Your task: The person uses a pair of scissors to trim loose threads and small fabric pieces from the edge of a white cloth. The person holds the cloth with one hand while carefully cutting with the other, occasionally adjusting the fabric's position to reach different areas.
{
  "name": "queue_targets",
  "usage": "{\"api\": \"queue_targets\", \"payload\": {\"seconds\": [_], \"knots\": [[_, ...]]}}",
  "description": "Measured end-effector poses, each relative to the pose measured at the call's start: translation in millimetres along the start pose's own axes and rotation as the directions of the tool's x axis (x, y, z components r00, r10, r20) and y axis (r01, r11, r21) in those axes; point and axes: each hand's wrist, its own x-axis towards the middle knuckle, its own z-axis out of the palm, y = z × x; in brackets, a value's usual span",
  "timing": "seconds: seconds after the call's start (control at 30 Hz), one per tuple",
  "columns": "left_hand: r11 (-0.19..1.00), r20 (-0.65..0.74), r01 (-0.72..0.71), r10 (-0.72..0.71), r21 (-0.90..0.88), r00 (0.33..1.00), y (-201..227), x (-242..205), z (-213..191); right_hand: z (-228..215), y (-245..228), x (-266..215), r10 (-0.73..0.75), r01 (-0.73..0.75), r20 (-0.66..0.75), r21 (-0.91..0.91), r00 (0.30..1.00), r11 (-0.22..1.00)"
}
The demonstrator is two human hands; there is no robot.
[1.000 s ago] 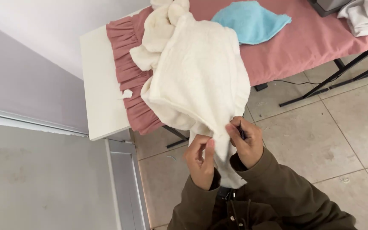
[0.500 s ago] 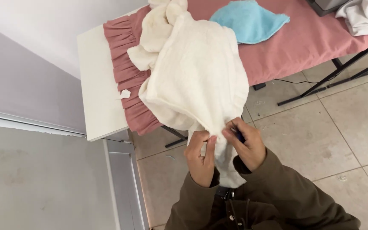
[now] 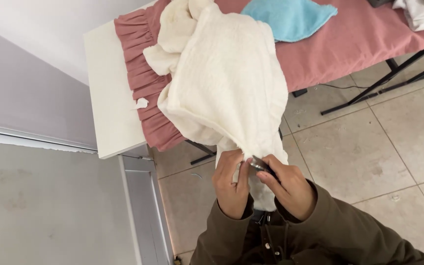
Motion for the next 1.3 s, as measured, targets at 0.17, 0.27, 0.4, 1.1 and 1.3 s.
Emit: {"api": "queue_targets", "payload": {"seconds": [0.17,0.27,0.4,1.1,1.3], "knots": [[1.0,-0.004,-0.014,0.014,0.015,1.0,0,1,0,1,1,4,0.072,-0.074,0.033,0.044,0.997,0.996],[0.997,-0.01,-0.065,0.066,0.047,0.998,-8,-1,0,3,5,6,0.096,-0.099,0.046,0.058,0.994,0.993],[0.991,-0.014,-0.108,0.109,0.073,0.994,-9,1,-2,1,6,9,-0.063,0.061,0.037,0.049,0.997,0.997],[0.975,-0.018,-0.183,0.186,0.126,0.982,-8,1,-5,-1,4,10,0.078,-0.116,0.131,0.317,0.988,0.941],[0.978,-0.013,-0.178,0.181,0.105,0.983,-16,-2,-4,2,16,11,0.077,-0.208,0.243,0.576,0.967,0.791]]}}
